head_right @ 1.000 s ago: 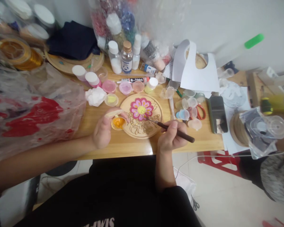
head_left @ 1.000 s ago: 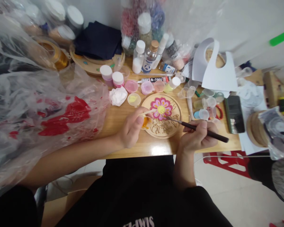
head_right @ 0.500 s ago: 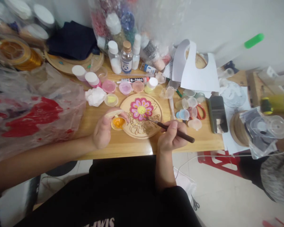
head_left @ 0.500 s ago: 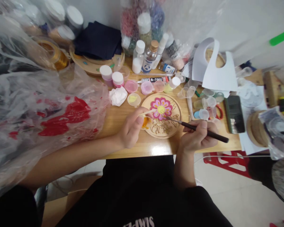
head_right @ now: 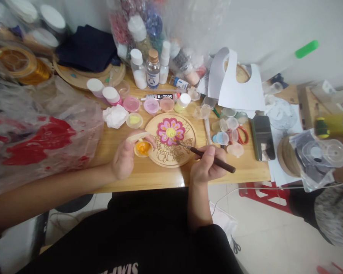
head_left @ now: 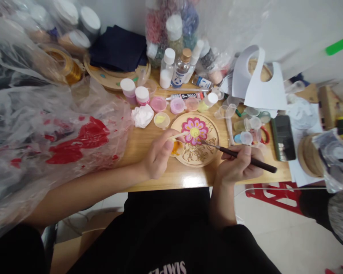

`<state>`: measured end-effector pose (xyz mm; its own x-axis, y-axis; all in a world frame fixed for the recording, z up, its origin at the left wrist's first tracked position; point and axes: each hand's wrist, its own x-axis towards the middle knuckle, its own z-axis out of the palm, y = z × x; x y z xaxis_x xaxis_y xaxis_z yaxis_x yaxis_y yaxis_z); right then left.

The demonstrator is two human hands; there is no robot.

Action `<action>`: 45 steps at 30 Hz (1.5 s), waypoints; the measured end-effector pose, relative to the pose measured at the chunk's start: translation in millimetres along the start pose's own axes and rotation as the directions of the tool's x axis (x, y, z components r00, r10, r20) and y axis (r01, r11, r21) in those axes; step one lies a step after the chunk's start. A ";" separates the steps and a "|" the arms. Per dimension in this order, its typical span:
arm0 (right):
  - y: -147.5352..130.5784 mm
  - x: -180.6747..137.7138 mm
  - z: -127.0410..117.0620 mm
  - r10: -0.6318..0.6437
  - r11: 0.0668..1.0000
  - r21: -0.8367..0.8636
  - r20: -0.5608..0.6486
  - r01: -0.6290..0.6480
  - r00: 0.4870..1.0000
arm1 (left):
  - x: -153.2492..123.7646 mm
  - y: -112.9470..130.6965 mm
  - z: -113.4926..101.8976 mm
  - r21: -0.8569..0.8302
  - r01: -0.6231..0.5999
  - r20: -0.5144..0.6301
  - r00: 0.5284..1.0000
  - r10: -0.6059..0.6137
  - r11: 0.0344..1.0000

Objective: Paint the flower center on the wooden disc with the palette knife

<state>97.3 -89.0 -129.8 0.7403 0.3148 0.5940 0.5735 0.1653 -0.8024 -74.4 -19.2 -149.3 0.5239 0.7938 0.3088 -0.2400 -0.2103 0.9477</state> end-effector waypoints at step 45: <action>-3.9 2.8 0.1 0.049 0.993 0.106 -0.054 -0.043 0.997 | 0.9 0.8 0.2 -0.006 -0.021 0.020 1.000 0.021 1.000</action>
<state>97.1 -88.6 -125.1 0.7856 0.2711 0.5562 0.5006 0.2499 -0.8288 -73.9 -18.7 -148.2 0.5345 0.7779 0.3305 -0.2562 -0.2235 0.9404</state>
